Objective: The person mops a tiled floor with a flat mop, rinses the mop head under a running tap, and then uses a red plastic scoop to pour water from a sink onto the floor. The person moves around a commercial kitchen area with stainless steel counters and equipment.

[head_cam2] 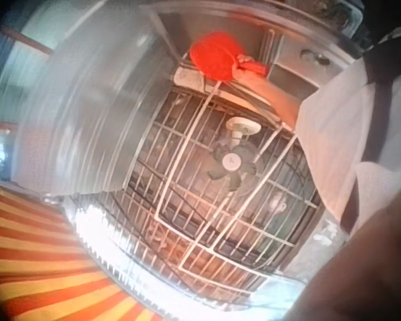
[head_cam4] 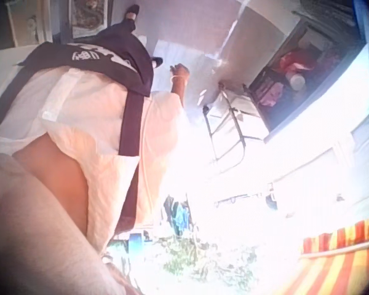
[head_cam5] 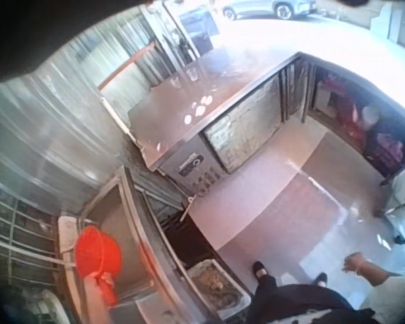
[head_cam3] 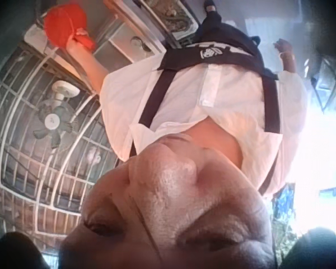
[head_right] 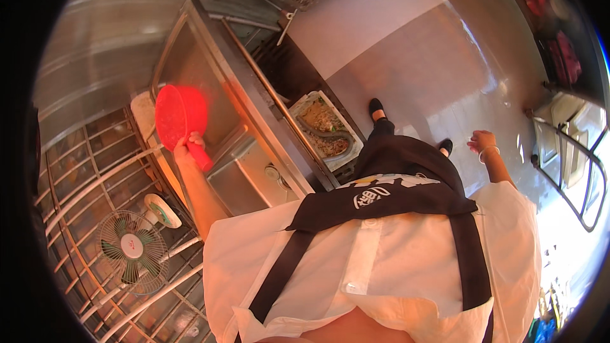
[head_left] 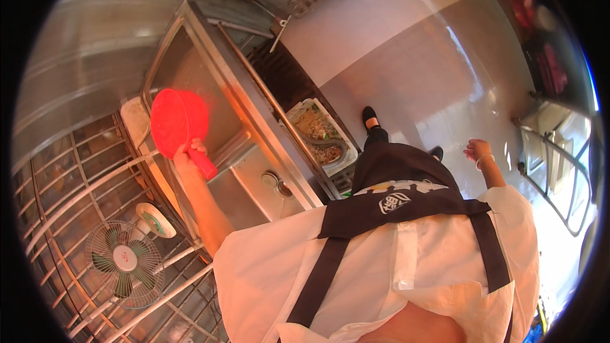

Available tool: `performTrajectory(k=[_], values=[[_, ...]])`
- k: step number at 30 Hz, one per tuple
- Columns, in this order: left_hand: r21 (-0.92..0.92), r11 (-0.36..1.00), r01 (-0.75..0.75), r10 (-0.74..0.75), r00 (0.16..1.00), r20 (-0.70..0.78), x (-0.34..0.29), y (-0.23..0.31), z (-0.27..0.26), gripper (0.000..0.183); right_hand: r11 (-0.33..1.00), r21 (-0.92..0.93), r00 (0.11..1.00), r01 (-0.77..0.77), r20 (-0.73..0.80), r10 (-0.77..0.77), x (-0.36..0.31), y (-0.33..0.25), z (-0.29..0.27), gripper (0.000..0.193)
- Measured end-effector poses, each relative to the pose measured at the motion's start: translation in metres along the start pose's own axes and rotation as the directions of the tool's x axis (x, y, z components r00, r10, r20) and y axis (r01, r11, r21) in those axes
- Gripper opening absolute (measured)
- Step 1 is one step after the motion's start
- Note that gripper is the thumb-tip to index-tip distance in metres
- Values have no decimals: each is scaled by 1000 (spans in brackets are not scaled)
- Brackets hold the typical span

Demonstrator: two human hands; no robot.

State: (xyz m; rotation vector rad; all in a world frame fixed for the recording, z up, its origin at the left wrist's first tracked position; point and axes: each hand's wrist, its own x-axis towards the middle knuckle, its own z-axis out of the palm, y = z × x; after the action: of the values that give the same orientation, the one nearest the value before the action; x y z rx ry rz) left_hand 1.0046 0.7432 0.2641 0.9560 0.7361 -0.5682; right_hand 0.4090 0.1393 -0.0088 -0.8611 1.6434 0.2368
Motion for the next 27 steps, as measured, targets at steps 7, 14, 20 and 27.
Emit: performTrajectory(k=[7, 14, 20, 27], values=[[363, 927, -98, 66, 993, 100, -76, -122, 125, 25, 995, 89, 997, -38, 69, 32, 41, 66, -45, 25], [610, 781, -134, -77, 949, 307, -116, -402, 241, 22, 886, 287, 833, 366, 324, -449, -20, 66, -109, 60], [854, 520, 28, -612, 709, 349, -152, -682, 299, 20, 477, 826, 631, 302, 202, -749, -65, 64, -194, 102], [995, 87, -54, -960, 263, 98, -213, -978, 304, 19, -55, 882, 695, 468, -406, -594, -7, 198, -304, 84]])
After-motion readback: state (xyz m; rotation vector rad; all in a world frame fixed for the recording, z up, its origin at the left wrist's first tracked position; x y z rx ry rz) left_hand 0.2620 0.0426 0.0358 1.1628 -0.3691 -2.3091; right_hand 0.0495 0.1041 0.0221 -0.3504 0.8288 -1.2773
